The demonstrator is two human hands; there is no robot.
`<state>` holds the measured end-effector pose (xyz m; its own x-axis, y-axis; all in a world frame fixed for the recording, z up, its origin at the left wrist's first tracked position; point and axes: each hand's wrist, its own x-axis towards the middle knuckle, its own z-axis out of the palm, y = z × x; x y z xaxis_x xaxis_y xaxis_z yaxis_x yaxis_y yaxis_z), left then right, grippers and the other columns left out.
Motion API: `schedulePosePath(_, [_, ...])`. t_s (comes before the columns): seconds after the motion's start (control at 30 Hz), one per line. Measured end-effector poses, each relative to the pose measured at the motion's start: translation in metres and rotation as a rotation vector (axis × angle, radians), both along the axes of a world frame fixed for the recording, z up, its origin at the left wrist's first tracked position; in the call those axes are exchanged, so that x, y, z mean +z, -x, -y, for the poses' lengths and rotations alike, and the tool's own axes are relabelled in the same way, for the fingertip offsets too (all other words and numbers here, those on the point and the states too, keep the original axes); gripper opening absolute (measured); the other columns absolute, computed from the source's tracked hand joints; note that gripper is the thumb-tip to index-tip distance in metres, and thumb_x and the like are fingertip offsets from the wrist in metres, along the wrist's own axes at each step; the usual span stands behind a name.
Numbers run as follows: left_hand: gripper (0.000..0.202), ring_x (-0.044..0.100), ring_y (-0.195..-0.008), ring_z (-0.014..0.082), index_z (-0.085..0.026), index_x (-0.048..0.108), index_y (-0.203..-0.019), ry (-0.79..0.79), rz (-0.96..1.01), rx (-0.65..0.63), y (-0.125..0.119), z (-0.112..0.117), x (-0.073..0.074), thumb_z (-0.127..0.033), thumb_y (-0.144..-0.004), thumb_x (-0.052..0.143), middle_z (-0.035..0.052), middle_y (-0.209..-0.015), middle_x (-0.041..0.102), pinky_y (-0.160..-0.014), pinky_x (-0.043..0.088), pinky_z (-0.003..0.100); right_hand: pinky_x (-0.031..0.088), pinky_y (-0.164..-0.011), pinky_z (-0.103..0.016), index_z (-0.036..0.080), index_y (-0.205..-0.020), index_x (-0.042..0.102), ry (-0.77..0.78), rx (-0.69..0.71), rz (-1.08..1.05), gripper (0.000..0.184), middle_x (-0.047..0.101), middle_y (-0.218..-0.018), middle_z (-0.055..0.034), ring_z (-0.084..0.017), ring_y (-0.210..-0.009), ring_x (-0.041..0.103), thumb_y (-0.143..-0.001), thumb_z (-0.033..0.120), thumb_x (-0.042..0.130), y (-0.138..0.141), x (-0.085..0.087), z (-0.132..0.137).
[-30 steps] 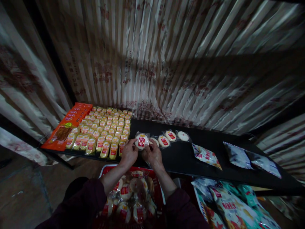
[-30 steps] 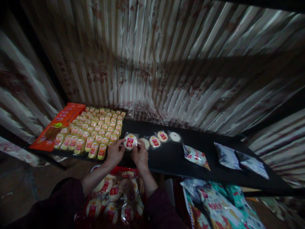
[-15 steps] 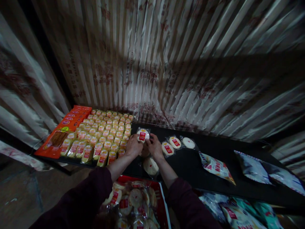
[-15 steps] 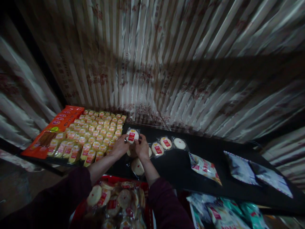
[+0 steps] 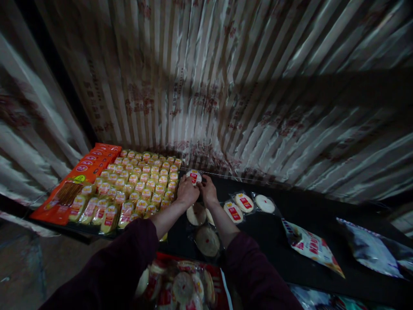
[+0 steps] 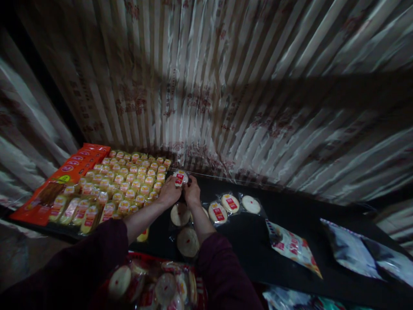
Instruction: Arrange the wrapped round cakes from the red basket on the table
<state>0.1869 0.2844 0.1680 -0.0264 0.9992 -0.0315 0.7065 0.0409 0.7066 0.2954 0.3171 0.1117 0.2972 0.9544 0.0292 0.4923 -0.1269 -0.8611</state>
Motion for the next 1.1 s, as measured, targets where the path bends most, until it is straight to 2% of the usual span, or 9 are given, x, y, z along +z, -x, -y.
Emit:
schedulePosePath(0.23, [0.04,0.042,-0.131,0.0242,-0.01,0.056,-0.119,-0.048,-0.052,-0.013,-0.006,-0.027,-0.021,-0.012,-0.08,0.046,0.0168,-0.131,0.055,-0.113,0.026,0.039,0.052,-0.072,-0.031,0.022,-0.113,0.057,-0.022,0.037,0.0,0.038,0.07,-0.079,-0.0014,-0.019,-0.073,0.067,-0.075,0.021,0.057,0.0,-0.015,-0.027])
schedulePosePath(0.47, [0.047,0.038,-0.134,0.0229,0.0,0.049,-0.127,-0.082,-0.072,-0.072,-0.008,-0.039,-0.027,-0.007,-0.081,0.039,0.021,-0.135,0.051,-0.117,0.017,0.036,0.05,-0.078,-0.028,0.021,-0.111,0.057,0.034,0.053,0.096,0.035,0.071,-0.087,-0.0027,-0.017,-0.081,0.067,-0.076,0.015,0.056,0.007,-0.014,-0.051])
schedulePosePath(0.7, [0.039,0.051,-0.122,0.0261,-0.002,0.056,-0.118,-0.022,-0.06,-0.017,-0.007,-0.052,-0.032,-0.012,-0.084,0.042,0.022,-0.124,0.059,-0.111,0.03,0.036,0.049,-0.081,-0.028,0.023,-0.11,0.057,0.03,0.061,0.169,0.033,0.07,-0.089,-0.0011,-0.017,-0.086,0.066,-0.077,0.016,0.056,0.013,-0.019,-0.066])
schedulePosePath(0.97, [0.037,0.052,-0.121,0.0254,-0.008,0.059,-0.116,-0.026,-0.014,0.015,-0.009,-0.061,-0.044,-0.01,-0.082,0.043,0.0194,-0.124,0.059,-0.108,0.034,0.037,0.049,-0.082,-0.028,0.024,-0.103,0.059,0.015,0.1,0.171,0.027,0.071,-0.09,-0.001,-0.017,-0.088,0.067,-0.077,0.015,0.057,0.014,-0.022,-0.075])
schedulePosePath(1.1, [0.037,0.052,-0.121,0.0256,-0.008,0.059,-0.115,-0.022,0.027,0.035,-0.008,-0.062,-0.045,-0.01,-0.082,0.043,0.0203,-0.125,0.058,-0.105,0.037,0.037,0.049,-0.081,-0.028,0.021,-0.106,0.059,0.055,0.104,0.274,0.028,0.071,-0.095,-0.0045,-0.018,-0.091,0.067,-0.079,0.016,0.058,0.016,-0.017,-0.075])
